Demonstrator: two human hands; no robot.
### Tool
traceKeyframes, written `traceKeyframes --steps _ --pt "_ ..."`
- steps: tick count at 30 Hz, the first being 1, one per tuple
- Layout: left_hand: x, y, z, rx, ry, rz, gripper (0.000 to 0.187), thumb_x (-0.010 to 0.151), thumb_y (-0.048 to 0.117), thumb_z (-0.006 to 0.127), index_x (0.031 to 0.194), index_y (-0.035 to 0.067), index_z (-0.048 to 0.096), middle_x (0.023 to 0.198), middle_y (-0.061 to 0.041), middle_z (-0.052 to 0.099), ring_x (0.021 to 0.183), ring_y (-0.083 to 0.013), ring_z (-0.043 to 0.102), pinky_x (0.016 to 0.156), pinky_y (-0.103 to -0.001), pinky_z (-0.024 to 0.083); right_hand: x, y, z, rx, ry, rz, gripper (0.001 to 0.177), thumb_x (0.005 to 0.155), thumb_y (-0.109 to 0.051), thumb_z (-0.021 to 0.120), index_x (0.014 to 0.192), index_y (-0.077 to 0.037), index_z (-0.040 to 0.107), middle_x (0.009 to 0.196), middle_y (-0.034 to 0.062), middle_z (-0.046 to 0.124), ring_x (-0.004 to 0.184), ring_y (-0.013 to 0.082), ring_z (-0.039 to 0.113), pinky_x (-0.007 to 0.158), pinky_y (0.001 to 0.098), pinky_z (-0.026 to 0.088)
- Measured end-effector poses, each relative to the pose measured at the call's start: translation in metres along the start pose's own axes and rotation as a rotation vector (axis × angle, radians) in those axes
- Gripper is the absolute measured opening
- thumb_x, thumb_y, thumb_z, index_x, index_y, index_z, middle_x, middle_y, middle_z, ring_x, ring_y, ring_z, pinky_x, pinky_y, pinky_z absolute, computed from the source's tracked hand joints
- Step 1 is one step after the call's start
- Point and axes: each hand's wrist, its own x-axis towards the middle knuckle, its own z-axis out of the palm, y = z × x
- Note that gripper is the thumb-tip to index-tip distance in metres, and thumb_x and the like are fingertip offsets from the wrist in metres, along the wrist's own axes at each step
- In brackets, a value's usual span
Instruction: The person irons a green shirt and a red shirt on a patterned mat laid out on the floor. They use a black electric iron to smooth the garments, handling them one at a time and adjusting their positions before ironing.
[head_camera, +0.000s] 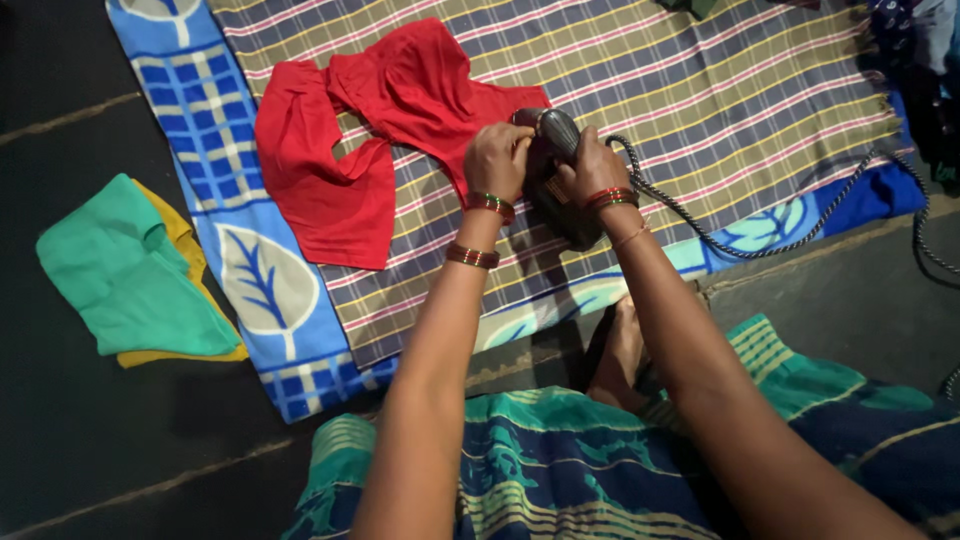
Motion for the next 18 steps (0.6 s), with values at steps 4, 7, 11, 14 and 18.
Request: traceKeyframes --steps 4,7,11,14,18 --pt "-0.009 0.012 -0.001 0.007 0.05 -0.01 0.018 0.08 0.013 0.082 0.097 0.012 0.074 0.094 -0.006 0.073 0.091 -0.0297 0.068 0.081 -0.042 0.054 0.0 0.0 0.002 0.008 0.012 -0.001 0.057 0.088 -0.03 0.079 0.114 0.006 0.043 0.087 0.0319 0.069 0.08 0.0517 0.067 0.069 0.0572 0.054" --pt "-0.01 0.017 -0.001 0.008 0.092 -0.034 0.018 0.08 0.014 0.082 0.096 0.012 0.074 0.093 -0.006 0.073 0.09 -0.0298 0.067 0.08 -0.042 0.055 0.001 0.004 0.006 -0.001 0.026 -0.021 0.056 0.087 -0.029 0.08 0.113 0.005 0.044 0.087 0.0304 0.069 0.079 0.0508 0.068 0.068 0.0572 0.054" --pt "-0.01 0.017 0.001 0.036 0.118 -0.062 0.016 0.079 0.017 0.084 0.091 0.013 0.074 0.089 -0.006 0.072 0.087 -0.0297 0.068 0.079 -0.042 0.054 0.002 0.007 0.009 -0.009 0.028 -0.031 0.057 0.086 -0.029 0.081 0.112 0.005 0.043 0.086 0.0304 0.069 0.078 0.0507 0.068 0.067 0.0566 0.054" --pt "-0.009 0.016 0.004 0.049 0.129 -0.075 0.015 0.079 0.018 0.084 0.088 0.013 0.073 0.087 -0.005 0.072 0.085 -0.0295 0.068 0.077 -0.043 0.054 0.002 0.007 0.009 -0.005 0.024 -0.031 0.057 0.086 -0.027 0.081 0.113 0.005 0.043 0.086 0.0301 0.069 0.078 0.0505 0.068 0.067 0.0565 0.054" --pt "-0.009 0.016 0.006 0.058 0.137 -0.085 0.015 0.078 0.02 0.084 0.086 0.014 0.073 0.085 -0.004 0.072 0.083 -0.0291 0.068 0.076 -0.043 0.054 0.001 0.006 0.007 -0.003 0.028 -0.033 0.056 0.086 -0.026 0.081 0.113 0.005 0.043 0.086 0.0297 0.069 0.078 0.0503 0.068 0.067 0.0565 0.054"
